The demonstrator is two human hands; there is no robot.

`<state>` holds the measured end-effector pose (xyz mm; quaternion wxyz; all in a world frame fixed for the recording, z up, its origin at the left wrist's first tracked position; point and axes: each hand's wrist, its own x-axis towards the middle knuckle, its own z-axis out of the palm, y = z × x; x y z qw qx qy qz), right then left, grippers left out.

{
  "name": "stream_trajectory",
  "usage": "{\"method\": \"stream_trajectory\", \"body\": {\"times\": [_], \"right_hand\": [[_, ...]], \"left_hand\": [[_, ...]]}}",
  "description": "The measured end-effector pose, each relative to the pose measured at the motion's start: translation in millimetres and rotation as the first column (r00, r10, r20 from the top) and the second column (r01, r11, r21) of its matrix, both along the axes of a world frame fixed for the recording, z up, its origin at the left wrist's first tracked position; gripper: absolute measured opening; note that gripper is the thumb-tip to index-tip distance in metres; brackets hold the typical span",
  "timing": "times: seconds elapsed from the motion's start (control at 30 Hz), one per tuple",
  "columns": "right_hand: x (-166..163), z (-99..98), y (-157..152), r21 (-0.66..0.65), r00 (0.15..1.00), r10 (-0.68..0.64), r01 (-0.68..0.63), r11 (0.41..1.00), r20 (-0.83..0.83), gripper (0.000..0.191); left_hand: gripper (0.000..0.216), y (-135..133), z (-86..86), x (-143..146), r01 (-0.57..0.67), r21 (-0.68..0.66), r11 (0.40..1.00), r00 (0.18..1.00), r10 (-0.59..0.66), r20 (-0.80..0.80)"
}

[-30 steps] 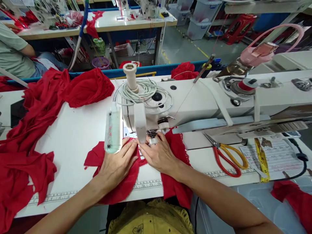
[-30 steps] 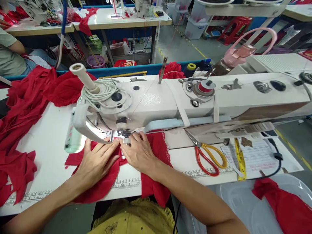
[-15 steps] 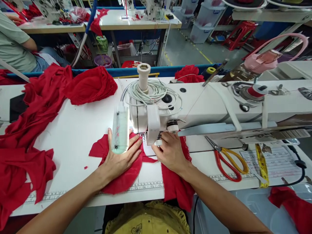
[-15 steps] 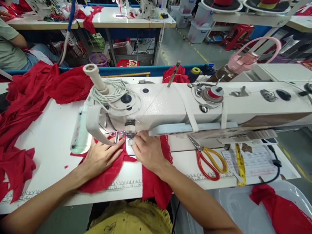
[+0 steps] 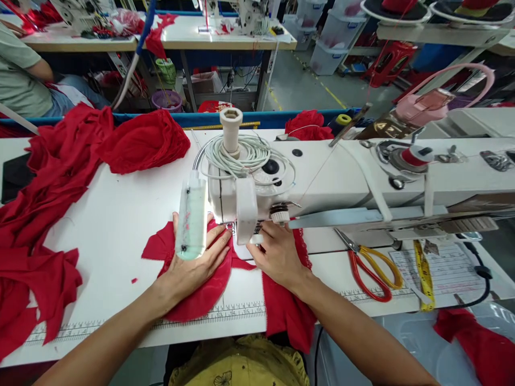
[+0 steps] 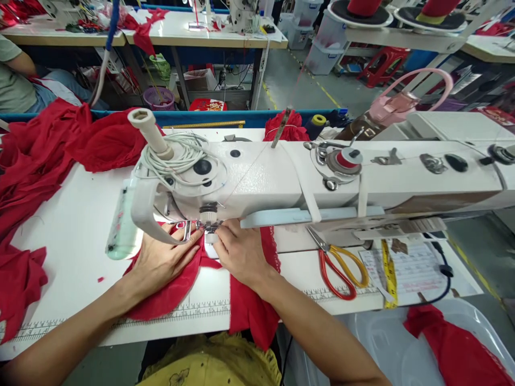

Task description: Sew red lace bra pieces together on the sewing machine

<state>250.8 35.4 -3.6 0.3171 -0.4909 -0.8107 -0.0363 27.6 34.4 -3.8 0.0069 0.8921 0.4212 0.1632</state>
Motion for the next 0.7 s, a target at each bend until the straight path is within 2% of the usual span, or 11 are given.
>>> {"method": "stream_trajectory", "body": {"times": [0.37,0.7], "right_hand": [[-1.2,8.1,-3.0,0.057,0.987,0.069,-0.061,0.997,-0.148,0.017],[0.6,0.5,2.4,0.089,0.992,0.019,-0.008,0.996,-0.124,0.022]], "left_hand": [[0.038,2.1,-3.4,-0.8,0.002,-0.035,0.999,0.996,0.001,0.089],[0.036,-3.1,0.7,1.6,0.002,-0.063,0.998,0.996,0.004,0.092]]}}
